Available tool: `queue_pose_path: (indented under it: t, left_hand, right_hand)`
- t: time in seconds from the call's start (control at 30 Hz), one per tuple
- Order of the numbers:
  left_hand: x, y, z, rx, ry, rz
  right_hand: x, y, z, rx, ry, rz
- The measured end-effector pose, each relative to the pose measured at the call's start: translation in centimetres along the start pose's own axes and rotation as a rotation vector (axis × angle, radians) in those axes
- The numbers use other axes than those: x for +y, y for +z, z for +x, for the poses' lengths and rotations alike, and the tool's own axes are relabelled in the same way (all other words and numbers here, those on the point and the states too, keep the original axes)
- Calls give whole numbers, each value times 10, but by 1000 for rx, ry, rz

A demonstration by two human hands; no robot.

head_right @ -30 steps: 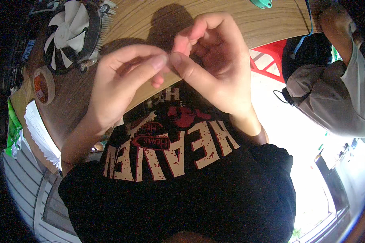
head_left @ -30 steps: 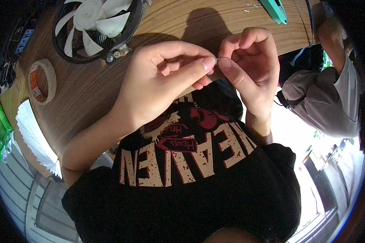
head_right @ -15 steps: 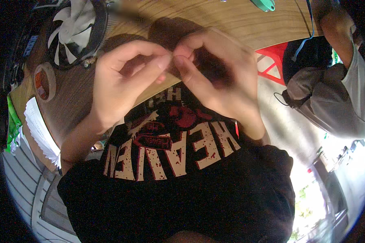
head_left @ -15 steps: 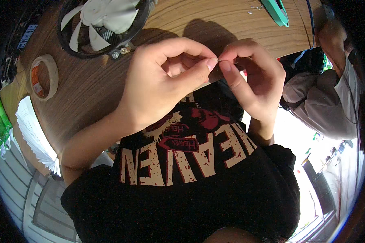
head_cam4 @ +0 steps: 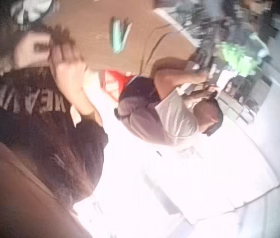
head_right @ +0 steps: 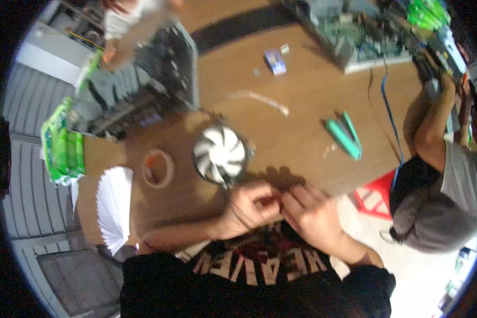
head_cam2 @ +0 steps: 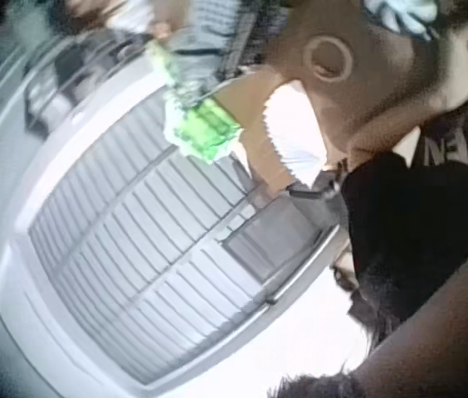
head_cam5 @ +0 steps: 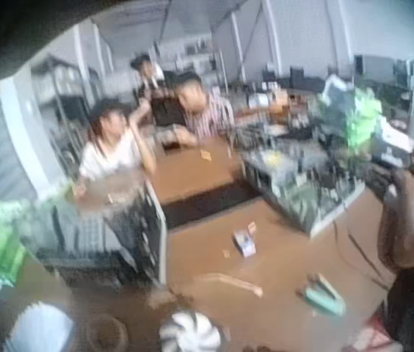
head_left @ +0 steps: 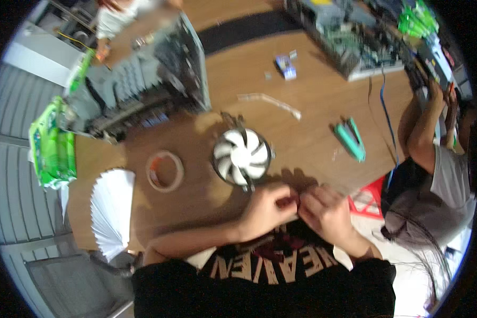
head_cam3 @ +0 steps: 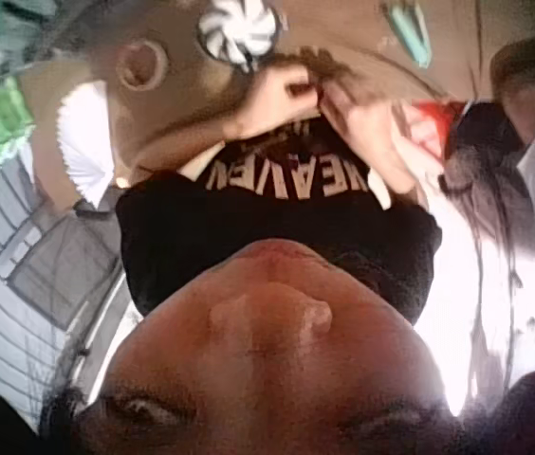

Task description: The person works on computer components, first handling a small electrical component by hand and then using a screwdriver to secure a fan to a heatsink.

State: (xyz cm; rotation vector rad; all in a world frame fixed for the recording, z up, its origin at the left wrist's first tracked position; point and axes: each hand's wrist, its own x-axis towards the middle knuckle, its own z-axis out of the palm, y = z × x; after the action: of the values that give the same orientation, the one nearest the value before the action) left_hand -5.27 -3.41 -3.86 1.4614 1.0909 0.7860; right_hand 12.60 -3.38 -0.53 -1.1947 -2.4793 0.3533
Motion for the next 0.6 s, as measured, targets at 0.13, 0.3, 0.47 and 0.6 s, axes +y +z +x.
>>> queue_pose_path:
  t: [0.13, 0.3, 0.47, 0.6]
  left_hand:
    - [-3, 6, -3, 41, 89, 9]
    - [2, 4, 0, -35, -72, -23]
    - [2, 7, 1, -17, 6, -86]
    - [-2, 9, -3, -39, -59, -228]
  right_hand:
    - [-6, -10, -2, -6, 9, 96]
    - [0, 1, -6, 140, 33, 190]
    - [0, 9, -8, 328, 41, 240]
    - [-5, 6, -13, 278, 287, 521]
